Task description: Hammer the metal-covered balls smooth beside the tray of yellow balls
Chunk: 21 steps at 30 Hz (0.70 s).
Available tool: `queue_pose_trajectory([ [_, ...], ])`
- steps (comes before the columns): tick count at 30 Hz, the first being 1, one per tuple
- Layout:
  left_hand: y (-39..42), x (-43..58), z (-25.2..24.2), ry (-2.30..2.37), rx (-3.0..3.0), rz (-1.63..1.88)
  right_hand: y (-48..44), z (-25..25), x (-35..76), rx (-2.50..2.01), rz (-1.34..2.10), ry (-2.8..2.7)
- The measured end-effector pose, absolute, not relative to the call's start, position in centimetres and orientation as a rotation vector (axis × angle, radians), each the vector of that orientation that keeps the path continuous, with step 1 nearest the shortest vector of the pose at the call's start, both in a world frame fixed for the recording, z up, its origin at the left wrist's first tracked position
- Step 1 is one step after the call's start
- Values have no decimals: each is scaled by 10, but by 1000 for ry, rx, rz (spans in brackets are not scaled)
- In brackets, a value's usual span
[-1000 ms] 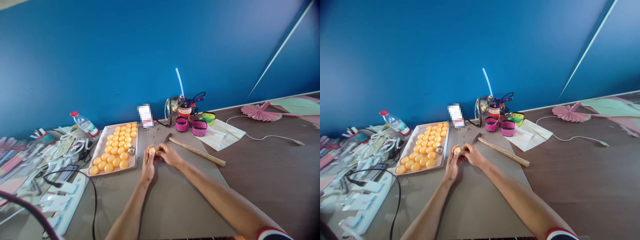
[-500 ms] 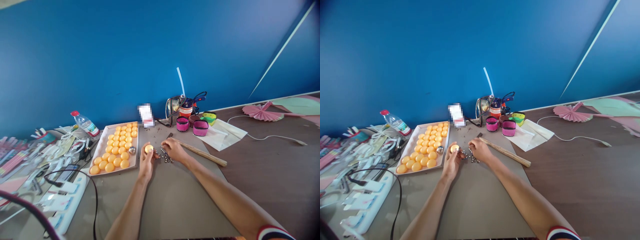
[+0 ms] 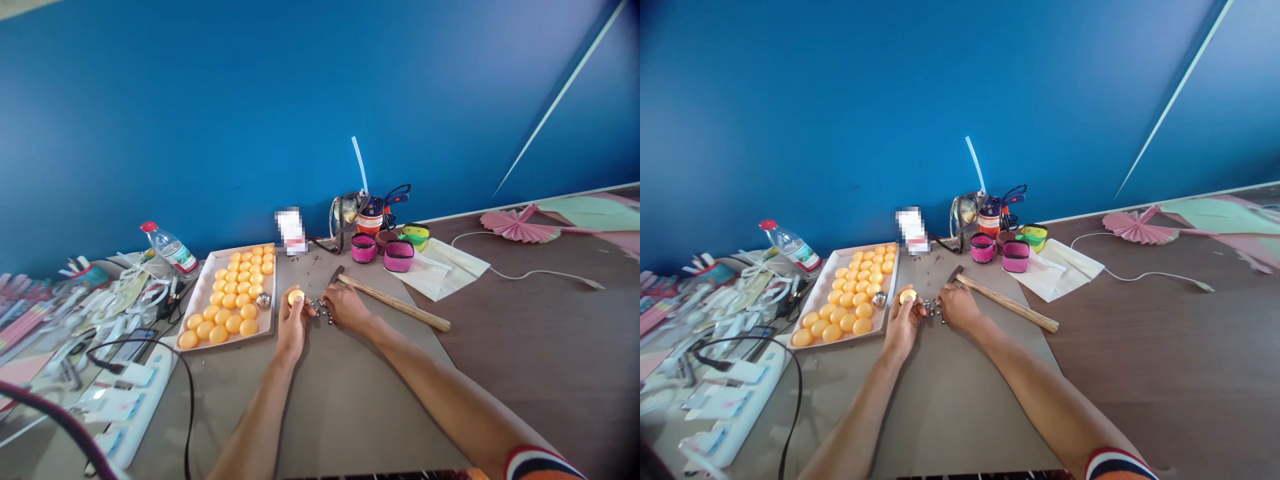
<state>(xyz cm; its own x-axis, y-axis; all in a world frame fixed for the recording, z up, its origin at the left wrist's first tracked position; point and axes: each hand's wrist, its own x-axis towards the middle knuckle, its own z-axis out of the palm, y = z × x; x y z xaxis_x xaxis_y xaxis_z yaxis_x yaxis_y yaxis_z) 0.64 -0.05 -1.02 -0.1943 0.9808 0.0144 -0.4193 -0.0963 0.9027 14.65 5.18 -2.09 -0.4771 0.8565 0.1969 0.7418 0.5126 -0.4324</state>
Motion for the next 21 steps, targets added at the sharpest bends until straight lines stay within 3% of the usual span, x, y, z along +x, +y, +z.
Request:
queue_pose_trajectory([
  [6, 1, 5, -13, 969, 777, 1591, 53, -20, 146, -1267, 461, -2178],
  [13, -1, 6, -7, 893, 731, 1579, 54, -13, 144, -1215, 902, -1787],
  [21, 0, 5, -5, 852, 708, 1567, 54, -17, 142, -1199, 855, -1854],
])
